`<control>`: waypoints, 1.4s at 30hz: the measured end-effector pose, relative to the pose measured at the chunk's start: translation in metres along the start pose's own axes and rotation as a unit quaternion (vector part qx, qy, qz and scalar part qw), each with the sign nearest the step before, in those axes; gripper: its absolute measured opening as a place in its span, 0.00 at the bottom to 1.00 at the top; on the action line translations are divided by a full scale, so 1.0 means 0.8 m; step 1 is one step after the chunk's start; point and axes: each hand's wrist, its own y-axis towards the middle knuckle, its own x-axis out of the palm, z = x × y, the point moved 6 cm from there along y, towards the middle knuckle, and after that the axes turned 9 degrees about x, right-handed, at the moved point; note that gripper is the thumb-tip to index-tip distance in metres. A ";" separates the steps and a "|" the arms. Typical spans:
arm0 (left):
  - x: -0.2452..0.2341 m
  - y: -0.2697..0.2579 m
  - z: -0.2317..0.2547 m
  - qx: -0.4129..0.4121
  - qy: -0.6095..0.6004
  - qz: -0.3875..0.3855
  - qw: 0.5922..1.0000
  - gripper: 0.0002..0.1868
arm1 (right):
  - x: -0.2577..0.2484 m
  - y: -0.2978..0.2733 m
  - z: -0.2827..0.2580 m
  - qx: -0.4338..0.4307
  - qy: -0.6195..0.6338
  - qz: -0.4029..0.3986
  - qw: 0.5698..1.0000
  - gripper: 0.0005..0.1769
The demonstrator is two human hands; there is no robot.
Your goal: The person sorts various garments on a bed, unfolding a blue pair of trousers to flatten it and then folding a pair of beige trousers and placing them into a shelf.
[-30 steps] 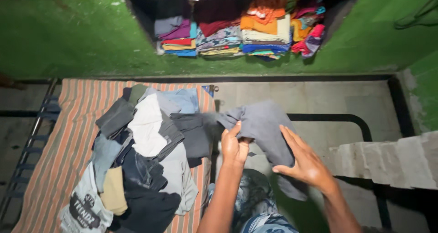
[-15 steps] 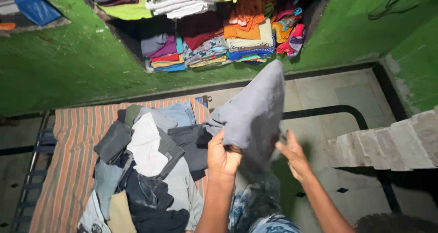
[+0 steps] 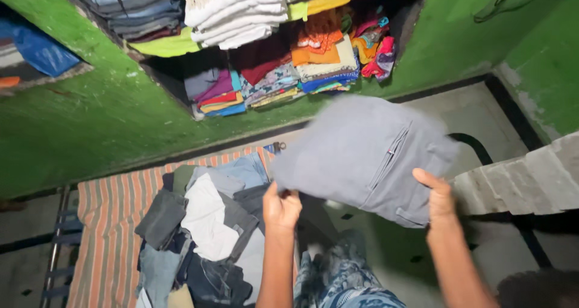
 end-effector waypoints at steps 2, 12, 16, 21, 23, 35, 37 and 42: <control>-0.026 -0.016 -0.003 0.017 0.073 0.077 0.994 0.15 | 0.053 -0.044 -0.048 -0.153 -0.074 -0.217 0.961 0.34; 0.163 -0.156 -0.012 0.345 0.648 -0.283 0.617 0.42 | 0.173 -0.123 -0.013 -0.385 -0.690 -0.263 0.554 0.21; 0.220 -0.158 -0.002 0.276 0.656 -0.415 0.566 0.48 | 0.211 -0.160 -0.009 -0.457 -0.739 -0.203 0.451 0.23; 0.191 -0.147 -0.042 0.129 0.691 -0.428 0.568 0.22 | 0.207 -0.162 -0.027 -0.449 -0.747 -0.163 0.462 0.26; 0.185 -0.149 -0.057 0.145 0.653 -0.434 0.603 0.19 | 0.198 -0.158 -0.040 -0.512 -0.723 -0.120 0.449 0.24; 0.137 -0.113 -0.135 0.112 0.489 -0.205 0.840 0.08 | 0.106 -0.067 0.030 -0.400 -0.406 -0.184 0.801 0.59; 0.125 -0.110 -0.138 0.058 0.483 -0.184 0.854 0.08 | 0.092 -0.042 0.033 -0.335 -0.399 -0.129 0.844 0.40; 0.120 -0.133 -0.146 0.147 0.467 -0.095 0.867 0.28 | 0.069 0.024 0.053 -0.239 -0.283 -0.075 0.926 0.13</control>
